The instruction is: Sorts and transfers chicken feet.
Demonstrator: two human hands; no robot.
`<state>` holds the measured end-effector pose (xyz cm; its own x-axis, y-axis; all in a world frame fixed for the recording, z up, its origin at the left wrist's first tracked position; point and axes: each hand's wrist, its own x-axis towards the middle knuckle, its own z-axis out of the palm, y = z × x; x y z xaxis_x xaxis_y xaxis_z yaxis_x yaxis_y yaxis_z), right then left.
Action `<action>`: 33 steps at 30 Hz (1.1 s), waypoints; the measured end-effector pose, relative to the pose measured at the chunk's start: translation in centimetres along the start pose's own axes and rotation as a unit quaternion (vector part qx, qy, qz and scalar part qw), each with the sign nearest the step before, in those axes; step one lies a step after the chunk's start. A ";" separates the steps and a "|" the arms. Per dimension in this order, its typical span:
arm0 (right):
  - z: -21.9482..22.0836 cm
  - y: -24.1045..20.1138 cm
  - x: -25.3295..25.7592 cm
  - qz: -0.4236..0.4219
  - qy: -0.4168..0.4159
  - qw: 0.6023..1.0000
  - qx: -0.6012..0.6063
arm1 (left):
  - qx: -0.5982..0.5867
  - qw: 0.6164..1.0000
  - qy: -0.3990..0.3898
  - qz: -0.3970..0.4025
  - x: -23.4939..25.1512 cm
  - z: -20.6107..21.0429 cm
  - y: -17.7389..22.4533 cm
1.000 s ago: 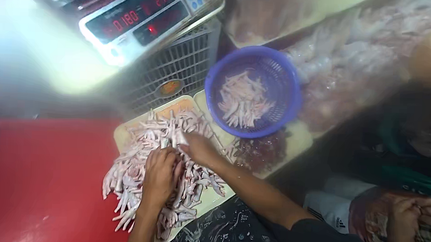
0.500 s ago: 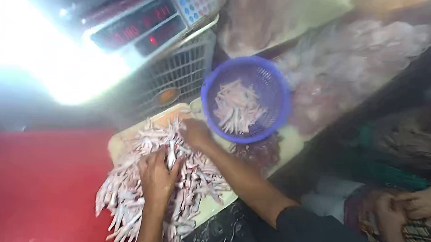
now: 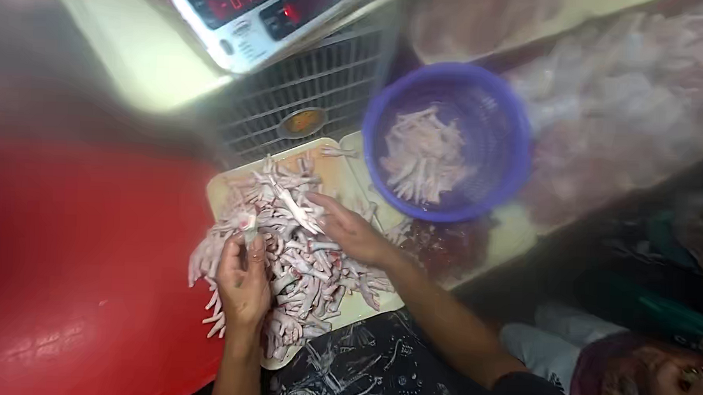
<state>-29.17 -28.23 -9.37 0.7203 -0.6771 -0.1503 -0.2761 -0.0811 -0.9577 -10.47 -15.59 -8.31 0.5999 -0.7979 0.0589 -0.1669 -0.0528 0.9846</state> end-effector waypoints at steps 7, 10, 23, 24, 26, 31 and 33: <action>-5.6 0.3 2.1 0.123 0.003 0.935 -0.333 | -0.198 0.974 0.015 -0.111 -1.6 -5.5 1.6; -6.1 -2.8 4.7 0.051 0.107 0.906 -0.407 | -0.252 0.959 0.017 -0.127 -1.6 -4.6 1.7; 2.4 -5.2 3.0 -0.237 -0.287 0.920 -0.123 | -0.059 0.995 -0.076 -0.035 -4.1 -7.3 2.6; 2.3 -5.4 4.4 -0.279 -0.334 0.893 -0.112 | -0.134 0.985 -0.079 -0.070 -4.3 -7.6 2.8; 3.0 -6.6 6.5 -0.350 -0.362 0.857 -0.110 | -0.339 0.926 -0.088 -0.143 -4.4 -7.4 3.1; 5.7 -13.5 5.1 -0.372 -0.443 0.795 -0.184 | -0.467 0.850 -0.042 -0.242 -5.2 -6.7 3.8; 5.9 -15.4 4.6 -0.342 -0.505 0.767 -0.200 | -0.461 0.852 -0.003 -0.249 -5.7 -6.8 3.4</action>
<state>-17.83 -25.76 3.22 0.8532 0.5195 0.0458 0.3581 -0.5198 -0.7756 -9.13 -7.12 -4.23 0.4131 -0.8172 -0.4018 0.7934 0.1064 0.5993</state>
